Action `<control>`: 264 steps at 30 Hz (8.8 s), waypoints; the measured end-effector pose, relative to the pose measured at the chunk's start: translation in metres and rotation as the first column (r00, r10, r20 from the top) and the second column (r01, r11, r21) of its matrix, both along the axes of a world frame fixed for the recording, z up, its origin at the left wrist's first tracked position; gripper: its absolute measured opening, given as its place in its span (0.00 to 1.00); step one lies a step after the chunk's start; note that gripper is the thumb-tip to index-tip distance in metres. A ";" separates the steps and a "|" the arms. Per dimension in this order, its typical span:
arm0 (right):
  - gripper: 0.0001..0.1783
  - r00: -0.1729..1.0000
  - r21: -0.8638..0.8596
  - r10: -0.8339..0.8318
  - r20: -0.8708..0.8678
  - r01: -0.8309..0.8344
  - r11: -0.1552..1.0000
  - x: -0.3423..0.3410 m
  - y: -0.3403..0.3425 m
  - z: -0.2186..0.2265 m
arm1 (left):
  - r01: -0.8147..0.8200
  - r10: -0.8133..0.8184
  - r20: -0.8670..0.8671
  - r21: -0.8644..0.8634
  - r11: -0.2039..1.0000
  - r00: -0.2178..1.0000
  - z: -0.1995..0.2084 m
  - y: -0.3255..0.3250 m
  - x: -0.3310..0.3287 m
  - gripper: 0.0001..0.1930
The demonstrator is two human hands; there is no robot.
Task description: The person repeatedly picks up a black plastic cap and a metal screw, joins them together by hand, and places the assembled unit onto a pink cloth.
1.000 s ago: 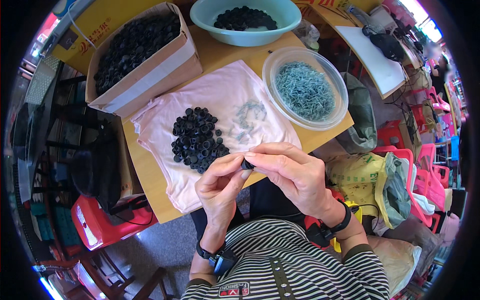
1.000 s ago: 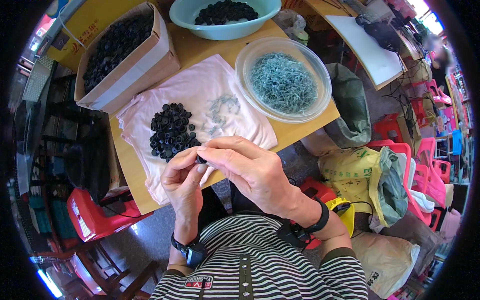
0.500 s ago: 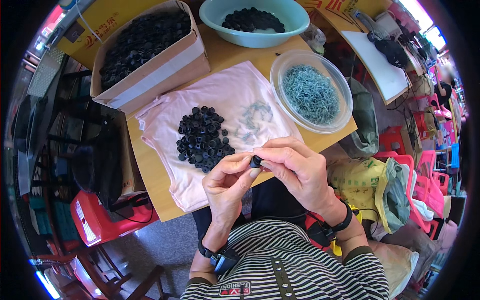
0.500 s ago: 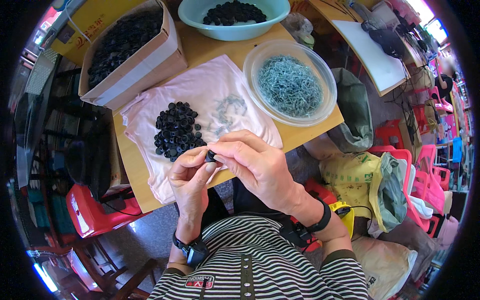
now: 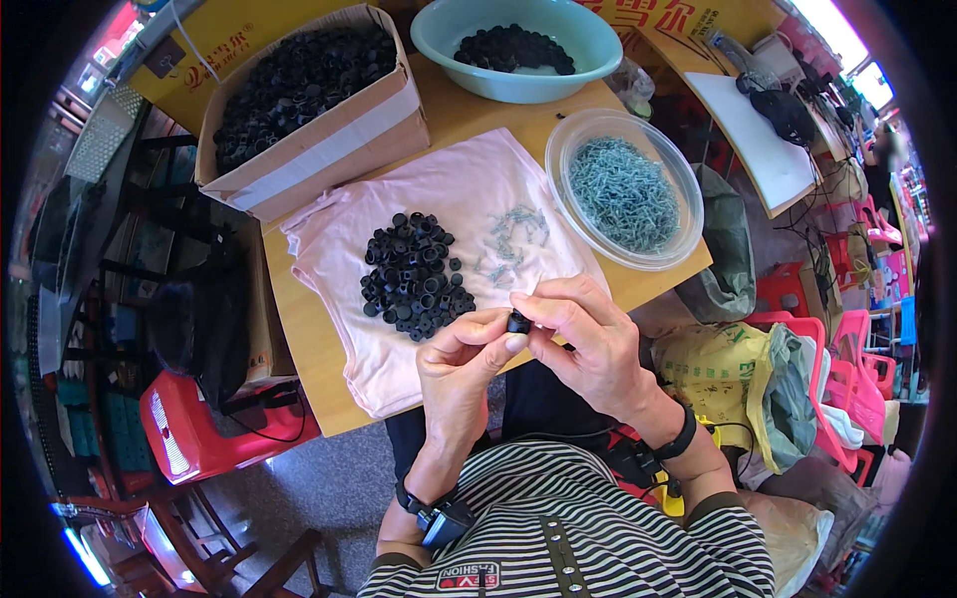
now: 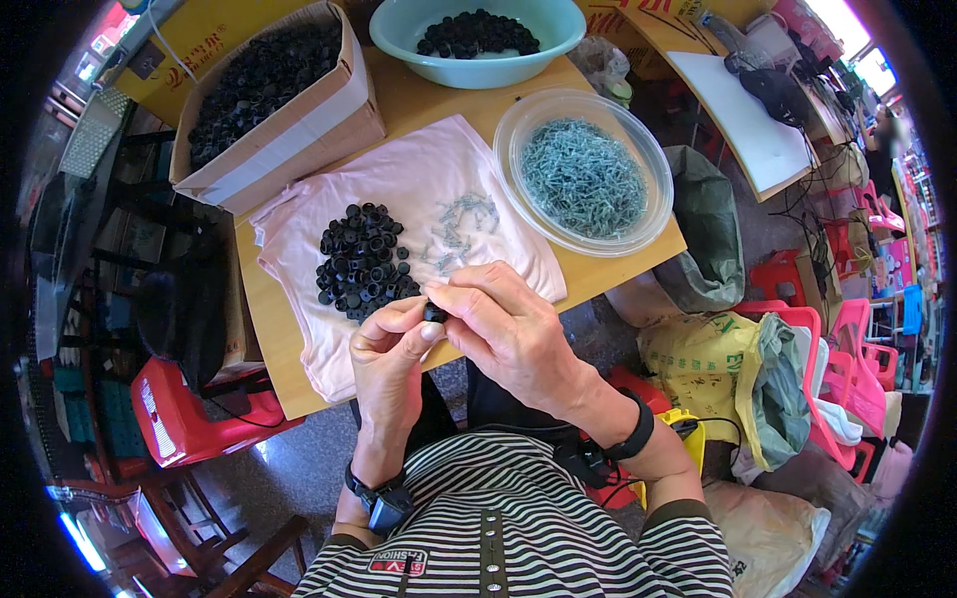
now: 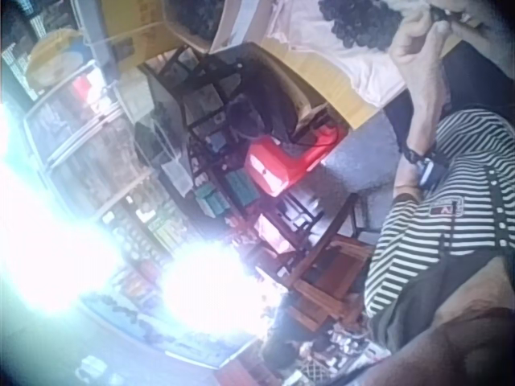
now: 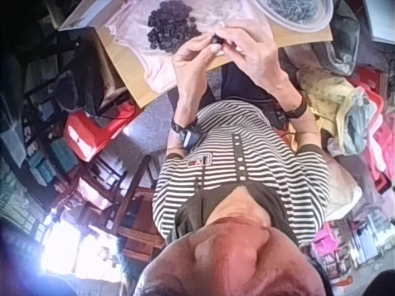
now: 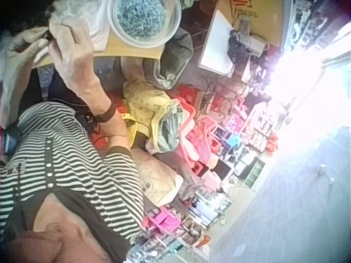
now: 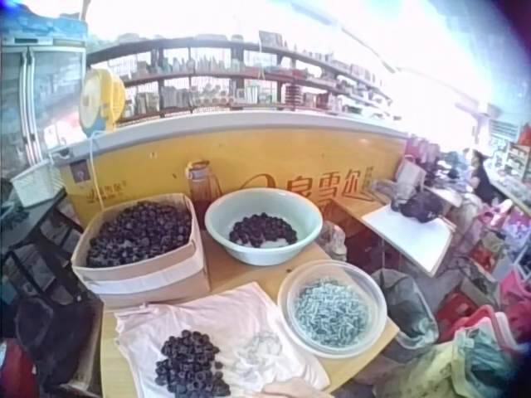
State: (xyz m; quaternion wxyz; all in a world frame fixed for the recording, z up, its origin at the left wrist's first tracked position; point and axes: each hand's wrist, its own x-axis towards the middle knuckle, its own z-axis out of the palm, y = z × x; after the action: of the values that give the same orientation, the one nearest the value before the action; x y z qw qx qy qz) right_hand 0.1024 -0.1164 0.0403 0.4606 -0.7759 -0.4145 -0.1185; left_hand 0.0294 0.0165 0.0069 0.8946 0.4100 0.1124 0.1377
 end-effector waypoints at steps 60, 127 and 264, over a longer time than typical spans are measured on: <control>0.07 0.992 -0.350 0.034 -0.120 -0.074 0.934 0.075 0.063 -0.041 | -0.171 0.379 -0.059 0.820 0.546 0.924 -0.005 0.069 -0.001 0.08; 0.14 -0.103 0.518 0.536 -0.838 0.162 0.840 0.024 -0.030 -0.031 | 0.072 -0.030 -0.067 0.824 0.563 0.997 0.028 0.018 0.017 0.05; 0.12 0.935 0.243 0.135 -0.328 -0.054 0.969 -0.012 0.000 0.013 | -0.067 0.034 0.254 0.122 0.990 0.967 -0.002 0.010 -0.014 0.13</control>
State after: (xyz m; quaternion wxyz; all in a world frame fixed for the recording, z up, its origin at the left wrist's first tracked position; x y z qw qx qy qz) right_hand 0.0900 -0.1165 0.0536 0.6174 -0.7051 -0.3488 -0.0067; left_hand 0.0153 0.0264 0.0050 0.8692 0.4436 -0.0004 0.2185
